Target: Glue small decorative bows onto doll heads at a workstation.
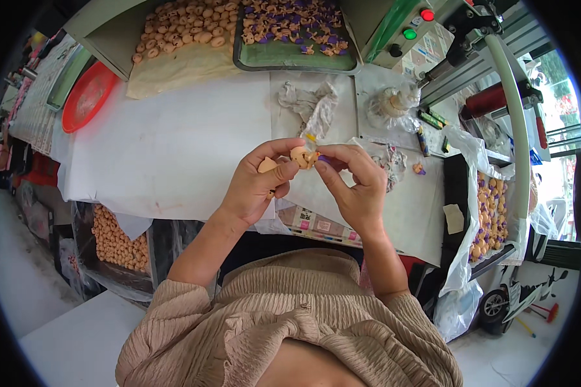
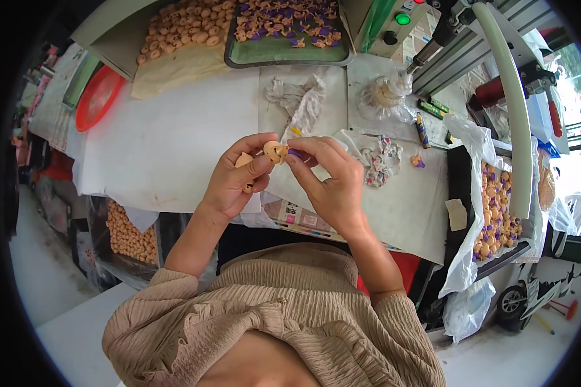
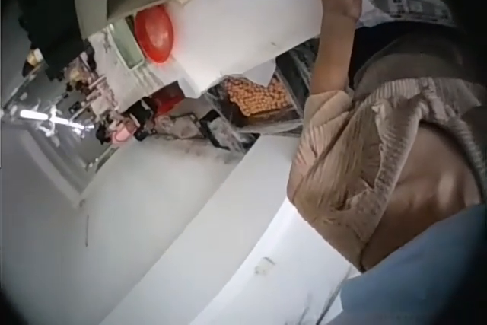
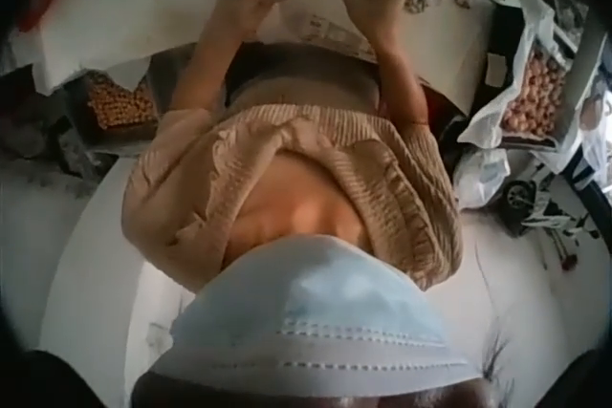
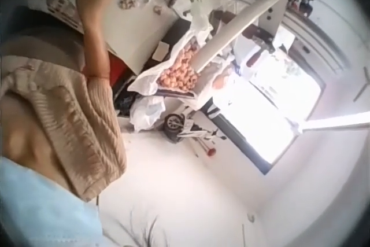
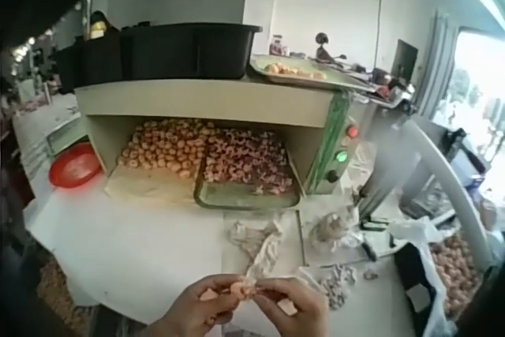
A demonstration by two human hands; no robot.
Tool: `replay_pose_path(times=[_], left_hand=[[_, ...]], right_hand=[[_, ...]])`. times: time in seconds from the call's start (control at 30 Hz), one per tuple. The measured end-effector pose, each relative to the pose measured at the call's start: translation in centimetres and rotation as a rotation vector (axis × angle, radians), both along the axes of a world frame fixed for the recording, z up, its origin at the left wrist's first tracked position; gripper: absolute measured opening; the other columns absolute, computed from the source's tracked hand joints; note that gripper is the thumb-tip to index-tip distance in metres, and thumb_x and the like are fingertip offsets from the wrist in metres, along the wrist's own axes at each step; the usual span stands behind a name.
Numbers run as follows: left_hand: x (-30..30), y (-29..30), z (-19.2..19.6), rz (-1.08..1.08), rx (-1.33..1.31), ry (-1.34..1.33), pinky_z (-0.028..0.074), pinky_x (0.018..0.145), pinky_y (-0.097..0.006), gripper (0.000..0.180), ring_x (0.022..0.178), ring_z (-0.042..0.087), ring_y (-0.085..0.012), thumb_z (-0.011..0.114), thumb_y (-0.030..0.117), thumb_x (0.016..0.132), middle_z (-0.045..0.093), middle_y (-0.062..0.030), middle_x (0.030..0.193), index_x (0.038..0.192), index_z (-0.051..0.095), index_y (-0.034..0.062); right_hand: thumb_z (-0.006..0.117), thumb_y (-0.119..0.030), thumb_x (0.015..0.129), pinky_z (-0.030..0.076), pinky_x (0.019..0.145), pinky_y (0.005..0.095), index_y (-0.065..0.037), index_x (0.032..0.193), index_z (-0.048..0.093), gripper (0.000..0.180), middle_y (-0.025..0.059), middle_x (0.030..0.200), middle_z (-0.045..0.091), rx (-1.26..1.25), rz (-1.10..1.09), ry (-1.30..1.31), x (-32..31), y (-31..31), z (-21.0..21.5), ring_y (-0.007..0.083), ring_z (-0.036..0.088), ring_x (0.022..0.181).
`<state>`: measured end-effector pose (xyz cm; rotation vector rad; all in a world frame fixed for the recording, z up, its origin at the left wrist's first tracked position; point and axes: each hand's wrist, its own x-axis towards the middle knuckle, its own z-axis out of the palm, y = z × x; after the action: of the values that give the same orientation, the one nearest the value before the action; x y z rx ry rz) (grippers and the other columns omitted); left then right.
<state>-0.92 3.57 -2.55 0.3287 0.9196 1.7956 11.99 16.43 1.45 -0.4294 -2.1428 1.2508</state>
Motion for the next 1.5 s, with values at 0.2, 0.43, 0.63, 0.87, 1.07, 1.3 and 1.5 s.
replay_pose_path(times=[0.2, 0.43, 0.63, 0.87, 1.07, 1.3, 1.5], left_hand=[[1.5, 0.5, 0.5, -0.02, -0.031, 0.236, 0.038, 0.052, -0.017, 0.031, 0.066, 0.047, -0.003, 0.072, 0.009, 0.085, 0.059, 0.0018, 0.089, 0.115, 0.066, 0.0075], [2.4, 1.5, 0.9, -0.018, -0.019, 0.648, 0.046, 0.075, -0.021, 0.03, 0.08, 0.055, -0.0072, 0.076, 0.007, 0.08, 0.06, 0.0, 0.09, 0.109, 0.07, 0.0043], [3.5, 2.1, 1.4, 0.04, -0.064, 0.46, 0.048, 0.073, -0.021, 0.03, 0.08, 0.058, -0.0072, 0.076, 0.005, 0.08, 0.063, -0.0006, 0.09, 0.109, 0.069, 0.0042], [3.3, 2.4, 1.7, 0.003, -0.118, 0.393, 0.047, 0.065, -0.02, 0.028, 0.075, 0.056, -0.0049, 0.074, 0.004, 0.081, 0.066, -0.0013, 0.086, 0.108, 0.068, 0.0019], [2.5, 3.3, 1.6, -0.133, -0.147, 0.279, 0.033, 0.045, -0.016, 0.025, 0.059, 0.048, -0.0011, 0.074, 0.006, 0.081, 0.066, -0.0017, 0.084, 0.106, 0.068, 0.0021], [2.6, 3.5, 2.3, -0.193, -0.124, 0.1, 0.035, 0.044, -0.016, 0.024, 0.057, 0.047, -0.0014, 0.073, 0.008, 0.083, 0.064, -0.0017, 0.087, 0.106, 0.066, 0.0018], [2.2, 3.0, 1.9, -0.219, -0.066, -0.003, 0.036, 0.044, -0.016, 0.029, 0.064, 0.05, -0.002, 0.071, 0.012, 0.086, 0.062, -0.0031, 0.094, 0.112, 0.061, 0.0031]], right_hand=[[0.073, 0.001, 0.078, 0.054, 0.066, 0.0267, -0.001, 0.098, 0.07, 0.021, 0.0102, 0.088, 0.068, 0.132, 0.019, 0.016, 2.3, 1.1, 0.7, 0.0166, 0.067, 0.074], [0.073, 0.003, 0.079, 0.053, 0.066, 0.025, 0.001, 0.099, 0.071, 0.021, 0.0091, 0.088, 0.067, 0.048, 0.145, -0.052, 4.4, 2.8, 0.5, 0.0147, 0.066, 0.074], [0.068, 0.003, 0.084, 0.054, 0.062, 0.0238, 0.005, 0.101, 0.068, 0.017, 0.0101, 0.091, 0.063, -0.168, 0.081, 0.027, 4.6, 2.1, -0.7, 0.0141, 0.065, 0.072], [0.067, 0.004, 0.084, 0.054, 0.06, 0.0236, 0.005, 0.101, 0.066, 0.016, 0.0097, 0.087, 0.062, -0.015, 0.003, 0.043, 4.4, 1.5, -1.5, 0.0134, 0.065, 0.07], [0.065, 0.004, 0.085, 0.054, 0.06, 0.0232, 0.004, 0.101, 0.067, 0.016, 0.0093, 0.085, 0.062, 0.057, 0.045, 0.059, 4.5, 3.0, -0.9, 0.0132, 0.065, 0.07], [0.067, -0.003, 0.085, 0.053, 0.07, 0.0274, 0.001, 0.105, 0.068, 0.02, 0.0091, 0.09, 0.068, 0.036, 0.213, -0.114, 4.8, 6.1, 1.8, 0.017, 0.067, 0.078], [0.06, -0.005, 0.092, 0.051, 0.073, 0.0237, 0.004, 0.106, 0.067, 0.018, 0.0115, 0.101, 0.071, 0.834, -0.48, 0.422, 5.0, 11.4, 9.2, 0.0107, 0.064, 0.079]])
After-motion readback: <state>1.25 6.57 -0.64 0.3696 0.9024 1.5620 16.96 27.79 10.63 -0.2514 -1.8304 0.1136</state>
